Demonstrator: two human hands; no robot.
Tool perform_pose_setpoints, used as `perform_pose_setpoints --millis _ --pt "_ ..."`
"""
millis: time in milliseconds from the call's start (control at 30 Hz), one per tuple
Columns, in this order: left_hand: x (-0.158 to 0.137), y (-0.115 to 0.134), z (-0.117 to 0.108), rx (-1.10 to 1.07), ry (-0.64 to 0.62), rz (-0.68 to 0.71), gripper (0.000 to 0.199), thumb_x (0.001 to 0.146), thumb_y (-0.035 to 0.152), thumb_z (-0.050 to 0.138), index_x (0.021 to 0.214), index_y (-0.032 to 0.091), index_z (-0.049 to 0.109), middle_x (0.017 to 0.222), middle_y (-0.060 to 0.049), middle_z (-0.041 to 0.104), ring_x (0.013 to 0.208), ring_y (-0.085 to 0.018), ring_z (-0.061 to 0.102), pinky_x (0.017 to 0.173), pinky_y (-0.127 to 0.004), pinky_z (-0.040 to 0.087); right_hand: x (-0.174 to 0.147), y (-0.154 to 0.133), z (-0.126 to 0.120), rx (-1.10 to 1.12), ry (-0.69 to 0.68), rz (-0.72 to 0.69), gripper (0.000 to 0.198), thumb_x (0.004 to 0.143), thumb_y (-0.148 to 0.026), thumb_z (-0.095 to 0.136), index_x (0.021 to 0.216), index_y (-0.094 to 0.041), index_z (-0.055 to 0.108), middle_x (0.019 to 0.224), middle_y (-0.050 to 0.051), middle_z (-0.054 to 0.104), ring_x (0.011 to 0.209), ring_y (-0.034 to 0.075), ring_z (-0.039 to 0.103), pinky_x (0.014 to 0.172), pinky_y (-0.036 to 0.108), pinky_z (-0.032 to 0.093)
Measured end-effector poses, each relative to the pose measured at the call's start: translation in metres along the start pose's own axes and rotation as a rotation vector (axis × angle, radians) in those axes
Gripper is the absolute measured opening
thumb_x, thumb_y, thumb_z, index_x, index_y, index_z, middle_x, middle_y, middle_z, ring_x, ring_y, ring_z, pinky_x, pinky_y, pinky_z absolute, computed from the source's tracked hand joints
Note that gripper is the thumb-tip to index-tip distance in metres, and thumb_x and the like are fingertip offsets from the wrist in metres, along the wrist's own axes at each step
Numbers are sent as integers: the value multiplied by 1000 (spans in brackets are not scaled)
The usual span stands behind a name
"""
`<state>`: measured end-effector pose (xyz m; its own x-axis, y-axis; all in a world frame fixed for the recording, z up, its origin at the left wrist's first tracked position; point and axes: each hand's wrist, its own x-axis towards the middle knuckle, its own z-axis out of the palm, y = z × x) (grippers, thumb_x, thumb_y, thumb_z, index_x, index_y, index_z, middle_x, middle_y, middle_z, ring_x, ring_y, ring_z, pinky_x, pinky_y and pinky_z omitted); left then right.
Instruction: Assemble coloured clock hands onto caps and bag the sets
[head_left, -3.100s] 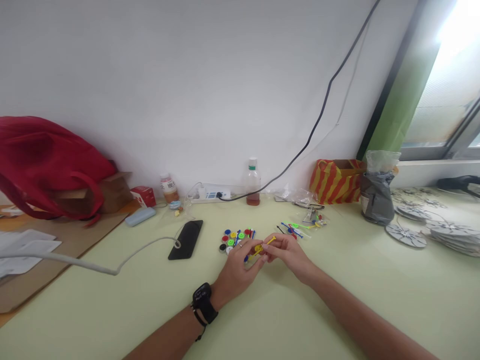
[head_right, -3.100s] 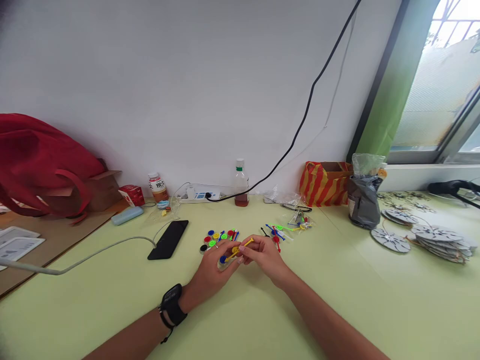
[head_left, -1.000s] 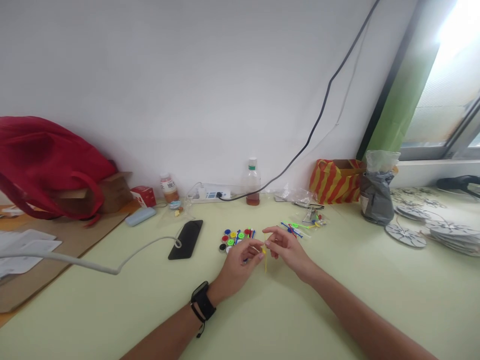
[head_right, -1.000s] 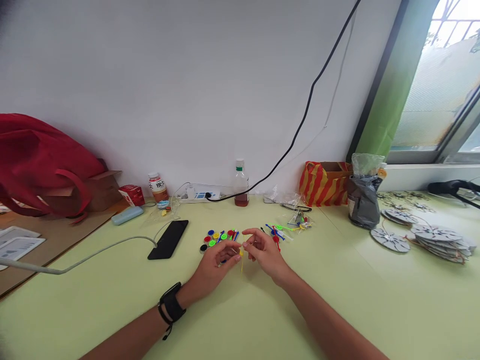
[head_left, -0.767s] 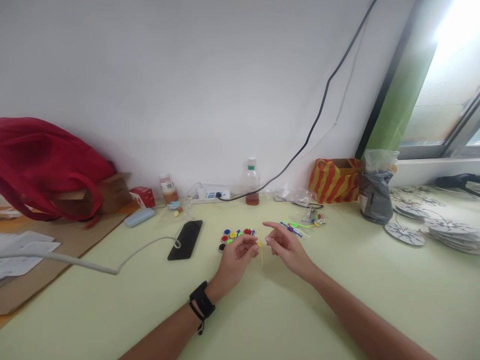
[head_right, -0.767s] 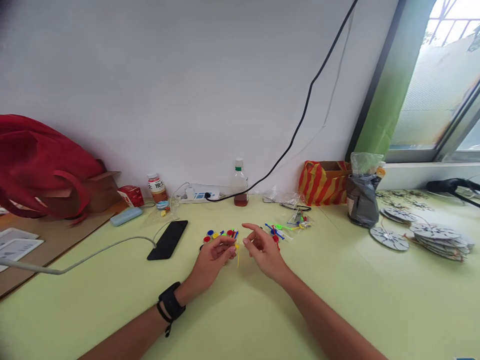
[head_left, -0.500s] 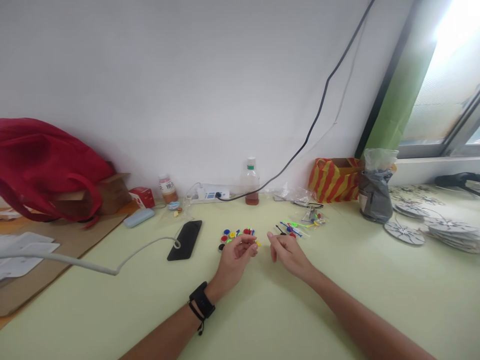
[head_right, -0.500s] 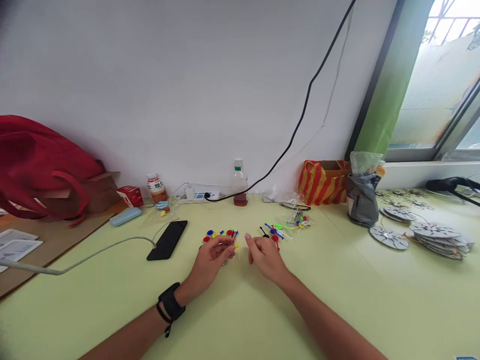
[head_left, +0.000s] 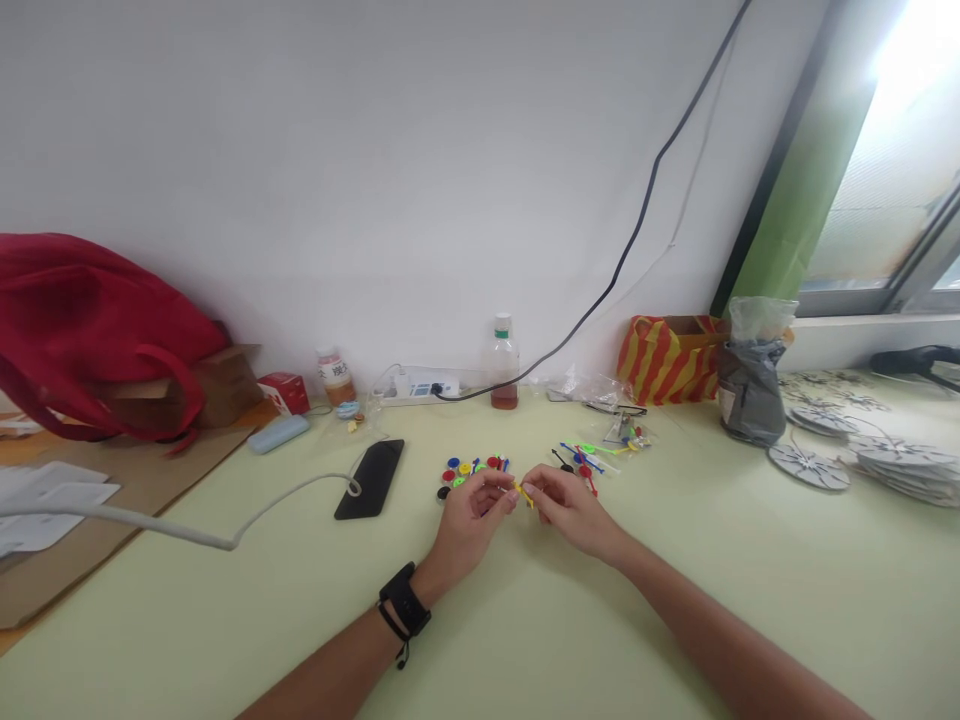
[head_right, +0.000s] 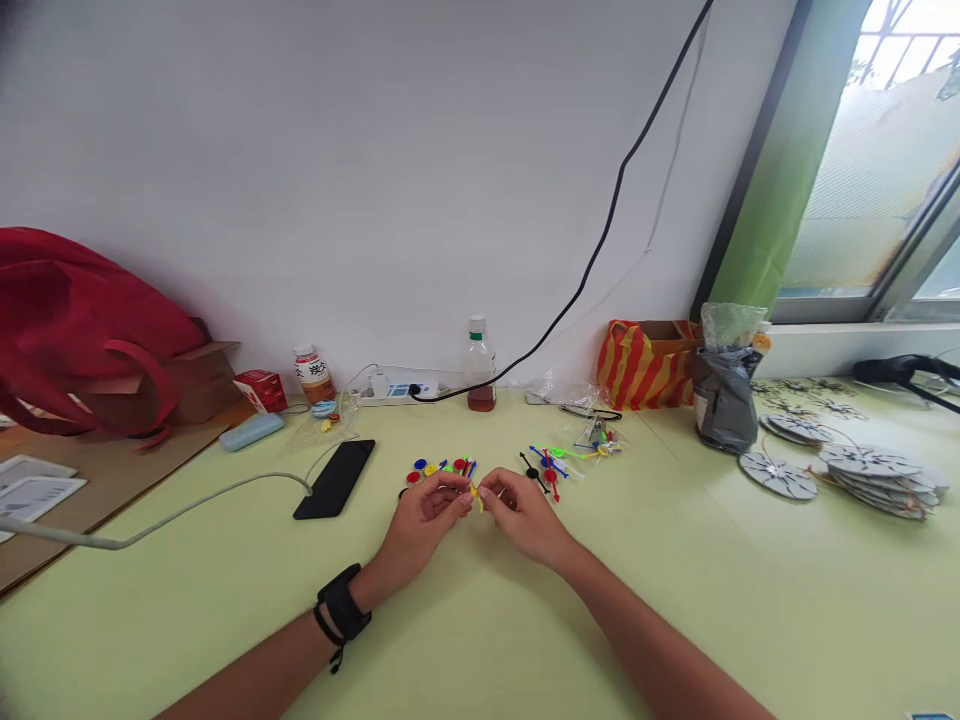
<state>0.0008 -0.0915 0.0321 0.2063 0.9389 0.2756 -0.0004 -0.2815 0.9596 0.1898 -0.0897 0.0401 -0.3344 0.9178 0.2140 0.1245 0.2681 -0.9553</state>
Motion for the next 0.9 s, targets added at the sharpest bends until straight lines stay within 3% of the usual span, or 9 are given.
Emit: perform_pose_setpoints --millis 133,300,467,533,633,767,833,900 --pt "0 0 -1 30 -26 49 21 86 32 77 99 17 70 98 -7 73 84 -17 70 80 -31 59 0 -1 1 120 -4 53 42 87 -63 65 90 -22 65 81 2 63 61 14 52 58 29 43" --pt "0 -4 -3 138 -67 192 14 85 30 77 90 18 75 105 -11 71 97 -22 69 82 -35 60 0 -6 -2 289 -23 190 47 72 -61 81 93 -21 70 79 1 66 62 13 53 62 29 44" --pt "-4 1 -1 242 -73 235 7 85 24 76 90 20 75 104 -8 70 96 -21 68 82 -35 60 1 -7 -6 248 -60 261 46 75 -64 77 87 -19 73 77 2 68 64 13 51 62 29 41" --pt "-6 5 0 322 -62 251 16 85 21 74 101 22 74 109 -7 69 97 -21 67 84 -35 59 2 -5 -7 154 -25 171 45 79 -63 73 87 -20 71 76 3 67 66 15 52 63 30 41" --pt "-7 9 -1 439 11 287 32 85 18 72 117 25 67 116 -7 67 97 -21 65 86 -36 55 3 -1 -12 -95 164 -36 39 90 -60 62 91 -22 68 82 5 67 72 19 56 66 33 43" --pt "-5 9 -4 540 119 336 30 85 12 67 112 24 65 115 -6 66 108 -24 62 97 -41 48 3 3 -25 -460 355 -243 24 100 -43 51 97 -24 64 90 8 68 81 24 59 74 37 44" --pt "-4 9 -5 561 151 350 32 83 6 62 110 24 64 114 -5 67 113 -25 60 102 -43 45 3 6 -29 -617 356 -278 19 101 -33 47 98 -23 63 92 9 67 85 24 59 78 38 44" --pt "-4 9 -5 567 164 356 36 81 3 58 110 24 64 114 -5 67 113 -25 59 102 -43 45 3 11 -31 -778 274 -277 20 101 -23 46 92 -22 64 92 9 66 87 25 58 82 39 44"
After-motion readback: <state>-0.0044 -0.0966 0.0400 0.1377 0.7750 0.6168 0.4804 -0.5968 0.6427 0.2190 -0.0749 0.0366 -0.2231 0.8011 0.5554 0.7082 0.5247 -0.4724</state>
